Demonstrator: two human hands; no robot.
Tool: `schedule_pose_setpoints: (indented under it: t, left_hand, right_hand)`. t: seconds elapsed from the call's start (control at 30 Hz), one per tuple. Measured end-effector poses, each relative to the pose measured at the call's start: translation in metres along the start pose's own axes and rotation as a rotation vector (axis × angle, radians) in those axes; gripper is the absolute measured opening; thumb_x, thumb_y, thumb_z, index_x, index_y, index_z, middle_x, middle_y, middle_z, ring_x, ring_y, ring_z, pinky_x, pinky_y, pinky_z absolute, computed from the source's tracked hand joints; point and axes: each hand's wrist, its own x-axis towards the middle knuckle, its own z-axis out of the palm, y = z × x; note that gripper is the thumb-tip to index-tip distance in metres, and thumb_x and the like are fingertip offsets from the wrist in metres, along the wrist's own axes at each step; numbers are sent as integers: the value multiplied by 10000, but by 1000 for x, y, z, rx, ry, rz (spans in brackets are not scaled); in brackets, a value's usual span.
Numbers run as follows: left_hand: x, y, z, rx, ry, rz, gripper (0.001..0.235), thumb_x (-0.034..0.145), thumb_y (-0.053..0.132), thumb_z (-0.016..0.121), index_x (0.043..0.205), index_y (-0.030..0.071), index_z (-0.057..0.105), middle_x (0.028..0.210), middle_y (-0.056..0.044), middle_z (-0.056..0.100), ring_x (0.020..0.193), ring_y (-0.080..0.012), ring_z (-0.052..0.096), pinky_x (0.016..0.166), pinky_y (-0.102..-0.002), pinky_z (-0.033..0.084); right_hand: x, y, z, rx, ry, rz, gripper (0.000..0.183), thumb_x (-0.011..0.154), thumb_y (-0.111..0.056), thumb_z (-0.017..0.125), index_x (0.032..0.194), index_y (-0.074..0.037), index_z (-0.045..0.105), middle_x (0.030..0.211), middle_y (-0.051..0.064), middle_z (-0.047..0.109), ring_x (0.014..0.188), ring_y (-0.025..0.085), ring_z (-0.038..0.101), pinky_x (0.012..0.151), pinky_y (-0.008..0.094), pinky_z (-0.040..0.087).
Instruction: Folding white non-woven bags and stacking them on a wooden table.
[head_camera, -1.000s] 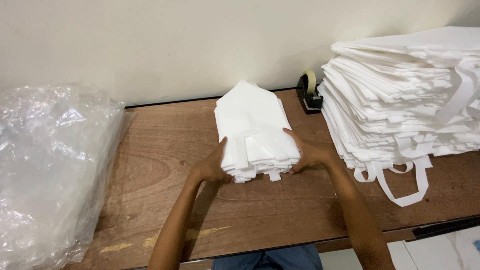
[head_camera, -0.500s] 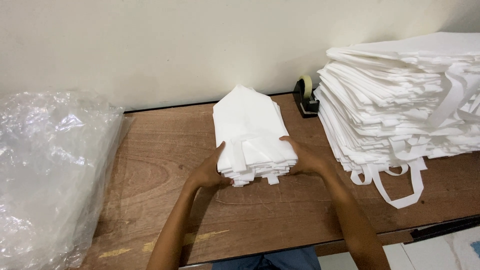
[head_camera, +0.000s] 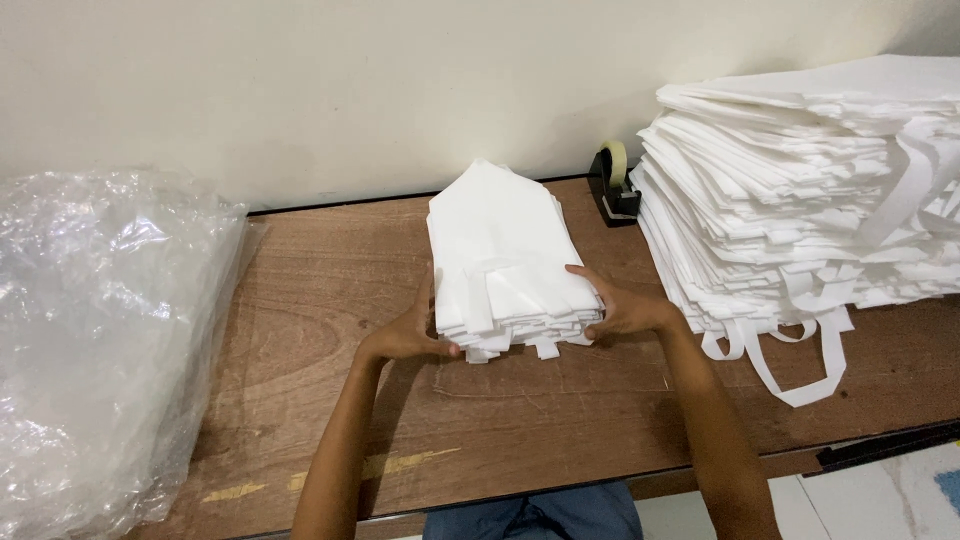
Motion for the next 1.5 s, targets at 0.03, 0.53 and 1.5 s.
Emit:
schedule_pose_setpoints:
  t: [0.03, 0.53, 1.5]
  left_hand:
    - [2, -14, -1, -97, -10, 97, 1369, 766, 423, 827, 1520, 77, -262, 1560, -368, -152, 1435, -563, -112, 1186, -650, 29]
    - [167, -115, -10, -465, 537, -43, 868, 1023, 370, 519, 1599, 79, -62, 1654, -200, -101, 1531, -360, -64, 1230, -513, -45]
    - [151, -47, 3, -714, 580, 173, 744, 1021, 302, 461, 1591, 49, 56, 1657, -180, -41, 1529, -368, 17, 1249, -502, 14]
  right_hand:
    - [0, 5, -4, 11, -12, -28, 1258, 567, -664, 831, 1530, -111, 241, 1521, 393, 171, 1437, 562, 152, 1178, 660, 180]
    - [138, 76, -9, 445, 417, 88, 1029, 912, -517, 710, 1579, -16, 108, 1581, 289, 240, 1464, 402, 272, 1206, 525, 253]
    - [216, 158, -9, 996, 460, -96, 637, 1069, -443, 451, 1572, -111, 246, 1630, 154, 187, 1486, 334, 209, 1261, 441, 138]
